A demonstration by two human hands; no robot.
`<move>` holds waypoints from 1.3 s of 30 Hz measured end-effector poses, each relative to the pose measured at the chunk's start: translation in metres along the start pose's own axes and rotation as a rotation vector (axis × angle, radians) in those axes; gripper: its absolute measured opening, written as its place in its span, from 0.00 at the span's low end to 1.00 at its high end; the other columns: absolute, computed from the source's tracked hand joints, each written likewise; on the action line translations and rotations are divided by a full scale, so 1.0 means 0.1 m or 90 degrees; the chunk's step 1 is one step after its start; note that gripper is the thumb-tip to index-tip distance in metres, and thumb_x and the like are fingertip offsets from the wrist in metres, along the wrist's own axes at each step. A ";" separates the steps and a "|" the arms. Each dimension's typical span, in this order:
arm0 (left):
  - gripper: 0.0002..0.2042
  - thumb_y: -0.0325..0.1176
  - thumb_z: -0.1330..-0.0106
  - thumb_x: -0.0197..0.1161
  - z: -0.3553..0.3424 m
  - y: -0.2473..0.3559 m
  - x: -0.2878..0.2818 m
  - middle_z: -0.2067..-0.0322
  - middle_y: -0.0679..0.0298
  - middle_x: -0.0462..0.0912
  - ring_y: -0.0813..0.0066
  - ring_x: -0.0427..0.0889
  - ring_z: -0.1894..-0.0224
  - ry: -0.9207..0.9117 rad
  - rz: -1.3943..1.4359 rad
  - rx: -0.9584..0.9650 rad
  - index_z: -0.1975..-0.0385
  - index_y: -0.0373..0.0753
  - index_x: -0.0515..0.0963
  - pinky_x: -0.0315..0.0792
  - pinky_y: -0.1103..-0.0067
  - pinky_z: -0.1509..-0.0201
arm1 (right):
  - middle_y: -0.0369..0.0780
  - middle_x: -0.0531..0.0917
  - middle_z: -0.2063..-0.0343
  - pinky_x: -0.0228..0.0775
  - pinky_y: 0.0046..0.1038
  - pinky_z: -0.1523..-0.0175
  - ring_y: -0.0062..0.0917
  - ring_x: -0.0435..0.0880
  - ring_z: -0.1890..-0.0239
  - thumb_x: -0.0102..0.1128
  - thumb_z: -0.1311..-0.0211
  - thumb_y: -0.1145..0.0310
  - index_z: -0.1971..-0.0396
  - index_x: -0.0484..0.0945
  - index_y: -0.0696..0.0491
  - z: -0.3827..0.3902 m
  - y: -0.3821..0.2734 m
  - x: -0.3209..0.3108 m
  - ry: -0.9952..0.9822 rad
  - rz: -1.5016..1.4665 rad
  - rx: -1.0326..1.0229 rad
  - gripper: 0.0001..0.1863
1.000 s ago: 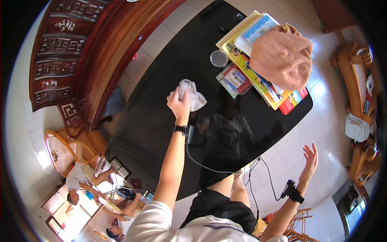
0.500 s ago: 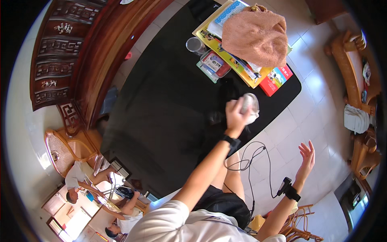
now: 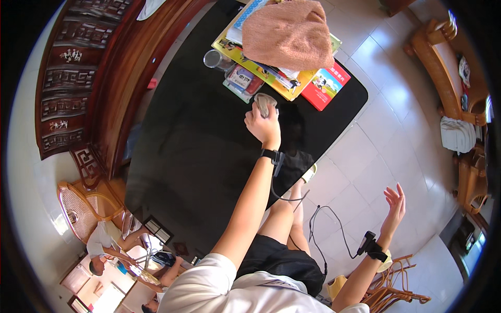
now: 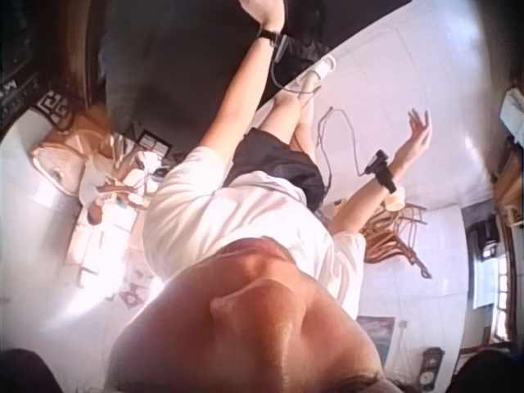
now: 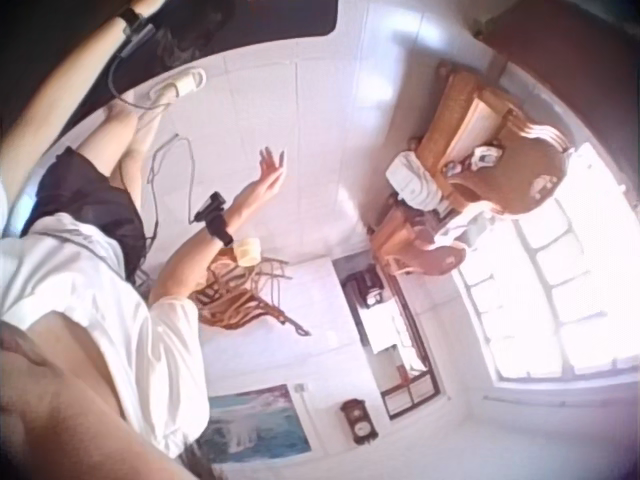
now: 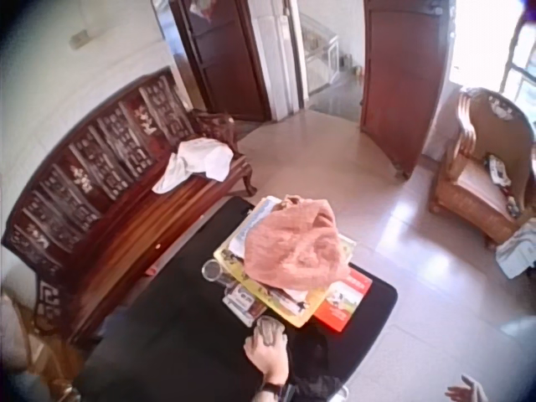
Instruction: The person clears books and items from a dark table and wipes the surface with a white cloth.
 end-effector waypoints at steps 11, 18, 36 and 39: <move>0.14 0.36 0.48 0.59 -0.03 0.07 0.14 0.77 0.51 0.71 0.53 0.71 0.72 -0.054 0.152 0.036 0.64 0.34 0.73 0.65 0.65 0.67 | 0.40 0.79 0.66 0.65 0.25 0.54 0.23 0.77 0.61 0.34 0.34 0.56 0.50 0.67 0.57 0.12 0.17 -0.11 0.027 -0.027 0.023 0.23; 0.16 0.39 0.49 0.60 0.58 0.36 0.25 0.75 0.53 0.71 0.54 0.71 0.68 -0.180 0.153 0.127 0.64 0.34 0.74 0.67 0.67 0.65 | 0.40 0.79 0.67 0.65 0.25 0.53 0.24 0.77 0.62 0.34 0.34 0.56 0.51 0.68 0.57 0.19 0.41 -0.25 0.058 -0.045 0.046 0.23; 0.14 0.37 0.46 0.57 -0.15 0.04 0.31 0.75 0.49 0.73 0.52 0.72 0.71 -0.062 0.036 0.003 0.66 0.33 0.75 0.67 0.67 0.68 | 0.42 0.79 0.69 0.67 0.26 0.55 0.25 0.78 0.65 0.35 0.34 0.59 0.53 0.68 0.61 0.11 0.40 -0.03 0.025 -0.055 0.050 0.22; 0.14 0.37 0.47 0.58 -0.04 0.15 0.40 0.75 0.51 0.73 0.53 0.73 0.72 -0.177 0.093 0.084 0.66 0.34 0.75 0.67 0.67 0.68 | 0.41 0.79 0.70 0.68 0.26 0.55 0.25 0.78 0.66 0.35 0.34 0.60 0.53 0.69 0.61 0.08 0.40 -0.01 0.023 -0.062 0.046 0.21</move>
Point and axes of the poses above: each hand's wrist, its own z-axis away from the middle knuckle, its own x-axis out of the palm, y = z × x, the point moved 9 cm from there along -z, towards the middle knuckle
